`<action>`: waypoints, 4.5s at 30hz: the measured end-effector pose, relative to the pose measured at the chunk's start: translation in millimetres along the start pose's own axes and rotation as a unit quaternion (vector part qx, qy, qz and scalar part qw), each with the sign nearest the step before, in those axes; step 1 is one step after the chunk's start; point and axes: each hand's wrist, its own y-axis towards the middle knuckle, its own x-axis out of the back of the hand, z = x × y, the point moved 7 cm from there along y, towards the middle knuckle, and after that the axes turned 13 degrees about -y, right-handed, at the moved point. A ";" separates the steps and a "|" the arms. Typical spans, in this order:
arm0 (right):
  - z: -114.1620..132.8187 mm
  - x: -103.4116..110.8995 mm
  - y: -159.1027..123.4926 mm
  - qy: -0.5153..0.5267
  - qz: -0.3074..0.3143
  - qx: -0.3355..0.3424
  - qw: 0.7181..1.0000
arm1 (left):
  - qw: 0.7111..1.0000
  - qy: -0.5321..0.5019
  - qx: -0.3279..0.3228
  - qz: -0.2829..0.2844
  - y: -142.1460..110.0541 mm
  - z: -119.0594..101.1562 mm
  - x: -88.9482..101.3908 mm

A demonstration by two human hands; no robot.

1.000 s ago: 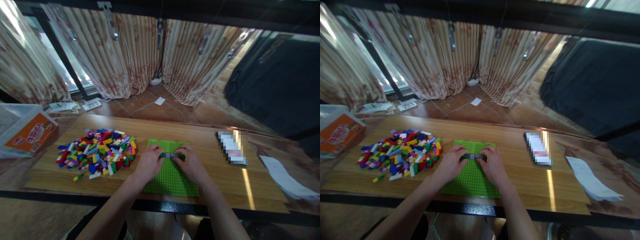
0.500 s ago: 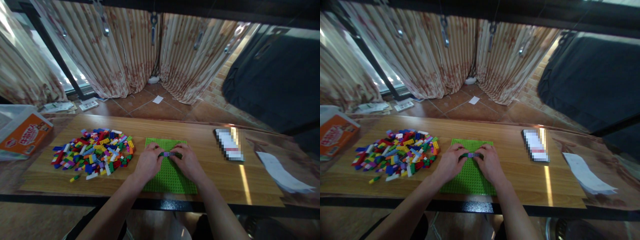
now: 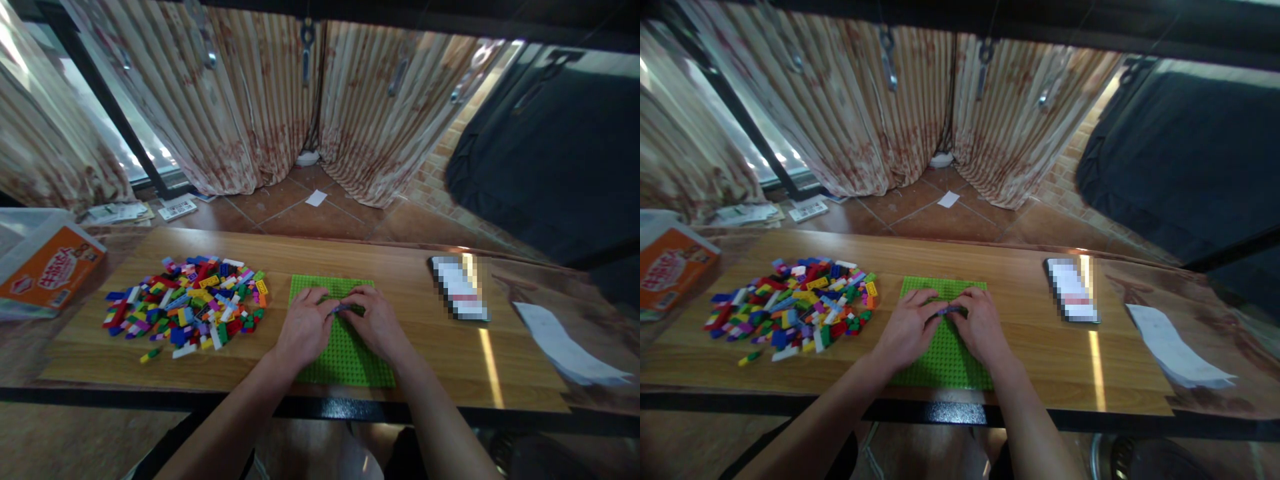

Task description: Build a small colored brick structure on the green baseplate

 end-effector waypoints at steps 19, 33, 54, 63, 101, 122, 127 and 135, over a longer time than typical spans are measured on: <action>-3.1 0.4 6.2 0.014 0.030 -0.018 0.999 | 0.988 0.143 0.012 0.063 -5.0 -19.2 -13.3; -8.0 -3.6 5.2 0.016 0.025 -0.025 0.999 | 0.972 0.232 0.006 0.032 -13.3 -30.3 -30.1; -14.3 -7.2 7.4 0.039 0.038 -0.016 0.998 | 0.966 0.259 -0.017 0.005 -9.7 -35.0 -32.9; -18.8 -9.6 8.5 0.050 0.047 -0.017 0.998 | 0.979 0.202 -0.010 0.033 -10.3 -27.1 -28.8; -26.7 0.5 8.7 0.089 0.036 -0.041 0.995 | 0.999 0.028 0.039 -0.018 7.4 0.3 -5.2; -25.3 2.3 8.2 0.102 0.050 -0.037 0.993 | 0.997 0.037 0.058 -0.018 8.6 -0.6 -7.0; -25.4 2.6 8.3 0.116 0.050 -0.031 0.992 | 0.997 0.047 0.060 -0.015 8.8 -0.9 -7.4; -26.9 1.2 8.9 0.113 0.056 -0.040 0.991 | 0.996 0.050 0.066 -0.016 8.6 -0.6 -8.8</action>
